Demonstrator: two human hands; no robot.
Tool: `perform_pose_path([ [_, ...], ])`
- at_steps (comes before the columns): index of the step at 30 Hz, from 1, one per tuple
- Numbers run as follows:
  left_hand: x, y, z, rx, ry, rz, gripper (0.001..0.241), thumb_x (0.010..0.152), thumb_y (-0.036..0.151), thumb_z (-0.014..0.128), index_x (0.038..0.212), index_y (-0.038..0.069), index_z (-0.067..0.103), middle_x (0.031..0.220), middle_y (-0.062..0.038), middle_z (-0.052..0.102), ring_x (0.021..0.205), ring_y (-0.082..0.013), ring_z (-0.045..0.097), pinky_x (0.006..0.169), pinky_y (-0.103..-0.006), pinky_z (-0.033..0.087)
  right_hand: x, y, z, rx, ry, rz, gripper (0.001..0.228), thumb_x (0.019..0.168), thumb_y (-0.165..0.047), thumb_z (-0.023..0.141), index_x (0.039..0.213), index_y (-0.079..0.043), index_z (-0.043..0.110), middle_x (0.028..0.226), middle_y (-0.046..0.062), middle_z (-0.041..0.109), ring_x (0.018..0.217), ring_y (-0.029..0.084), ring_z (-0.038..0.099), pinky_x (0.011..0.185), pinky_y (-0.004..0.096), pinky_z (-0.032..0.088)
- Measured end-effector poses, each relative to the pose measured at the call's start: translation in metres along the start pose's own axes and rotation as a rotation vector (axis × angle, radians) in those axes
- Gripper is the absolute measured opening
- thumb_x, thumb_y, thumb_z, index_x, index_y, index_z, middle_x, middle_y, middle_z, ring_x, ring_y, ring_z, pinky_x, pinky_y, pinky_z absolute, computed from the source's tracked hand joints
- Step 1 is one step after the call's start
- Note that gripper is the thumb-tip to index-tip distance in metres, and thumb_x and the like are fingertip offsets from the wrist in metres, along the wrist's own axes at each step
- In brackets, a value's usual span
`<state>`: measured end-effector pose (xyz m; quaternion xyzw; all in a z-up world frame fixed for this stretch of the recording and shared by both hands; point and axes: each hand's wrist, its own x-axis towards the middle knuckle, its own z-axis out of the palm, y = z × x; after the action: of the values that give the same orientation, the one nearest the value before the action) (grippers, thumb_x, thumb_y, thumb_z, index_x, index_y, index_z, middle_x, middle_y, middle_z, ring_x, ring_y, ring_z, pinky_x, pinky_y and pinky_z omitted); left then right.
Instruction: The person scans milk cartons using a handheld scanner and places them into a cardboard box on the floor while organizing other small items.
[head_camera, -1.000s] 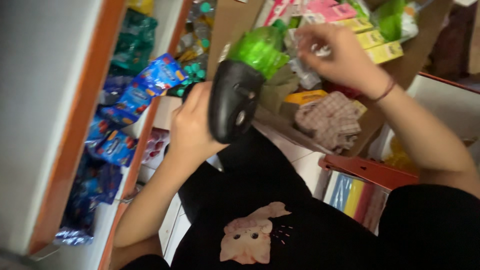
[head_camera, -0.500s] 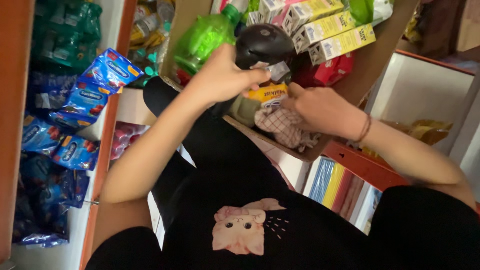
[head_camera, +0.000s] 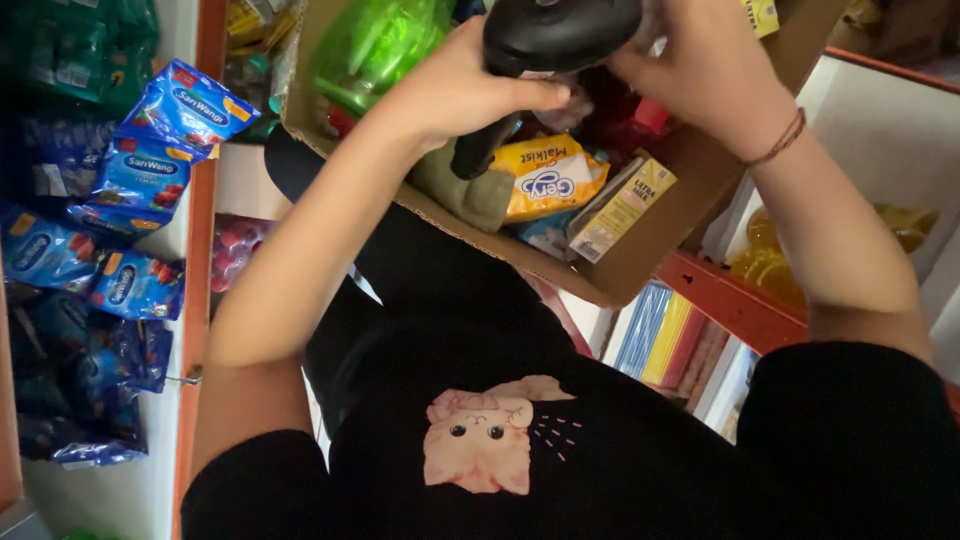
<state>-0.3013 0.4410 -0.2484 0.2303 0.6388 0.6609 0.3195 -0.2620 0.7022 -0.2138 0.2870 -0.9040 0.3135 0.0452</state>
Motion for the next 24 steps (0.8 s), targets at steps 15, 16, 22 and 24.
perform_pose_path([
  [15, 0.01, -0.041, -0.008, 0.055, 0.25, -0.231, 0.045, 0.078, 0.025, 0.086, 0.114, 0.005, 0.068, 0.103, -0.007, 0.075, 0.089, -0.0188, 0.074, 0.076, -0.0338, 0.063, -0.043, -0.006, 0.038, -0.583, -1.221, 0.437, 0.065, 0.078, -0.07, 0.073, 0.101, -0.008, 0.078, 0.099, 0.012, 0.075, 0.093, 0.03, 0.074, 0.076, 0.043, 0.06],
  [16, 0.01, -0.039, -0.008, 0.062, 0.24, -0.22, 0.045, 0.078, 0.025, 0.086, 0.114, 0.005, 0.068, 0.103, -0.007, 0.075, 0.089, -0.0188, 0.074, 0.076, -0.0338, 0.063, -0.043, -0.002, 0.039, -0.588, -1.209, 0.45, 0.065, 0.078, -0.07, 0.073, 0.101, -0.008, 0.078, 0.099, 0.012, 0.075, 0.093, 0.03, 0.074, 0.076, 0.043, 0.06],
  [22, 0.009, -0.028, -0.006, 0.022, 0.185, -0.178, 0.04, 0.081, 0.018, 0.083, 0.116, 0.005, 0.068, 0.101, -0.003, 0.07, 0.088, -0.014, 0.069, 0.07, -0.0318, 0.059, -0.047, 0.008, 0.029, -0.282, -1.032, 0.464, 0.069, 0.069, -0.058, 0.081, 0.105, -0.001, 0.071, 0.1, 0.018, 0.073, 0.091, 0.037, 0.071, 0.079, 0.047, 0.058],
  [24, 0.007, -0.028, -0.003, -0.103, 0.201, -0.288, 0.035, 0.084, 0.014, 0.083, 0.113, 0.001, 0.069, 0.092, -0.005, 0.069, 0.077, -0.0181, 0.067, 0.065, -0.0338, 0.057, -0.046, 0.001, 0.023, -0.128, -0.941, 0.379, 0.067, 0.072, -0.054, 0.078, 0.114, -0.003, 0.066, 0.097, 0.021, 0.072, 0.088, 0.04, 0.07, 0.079, 0.049, 0.057],
])
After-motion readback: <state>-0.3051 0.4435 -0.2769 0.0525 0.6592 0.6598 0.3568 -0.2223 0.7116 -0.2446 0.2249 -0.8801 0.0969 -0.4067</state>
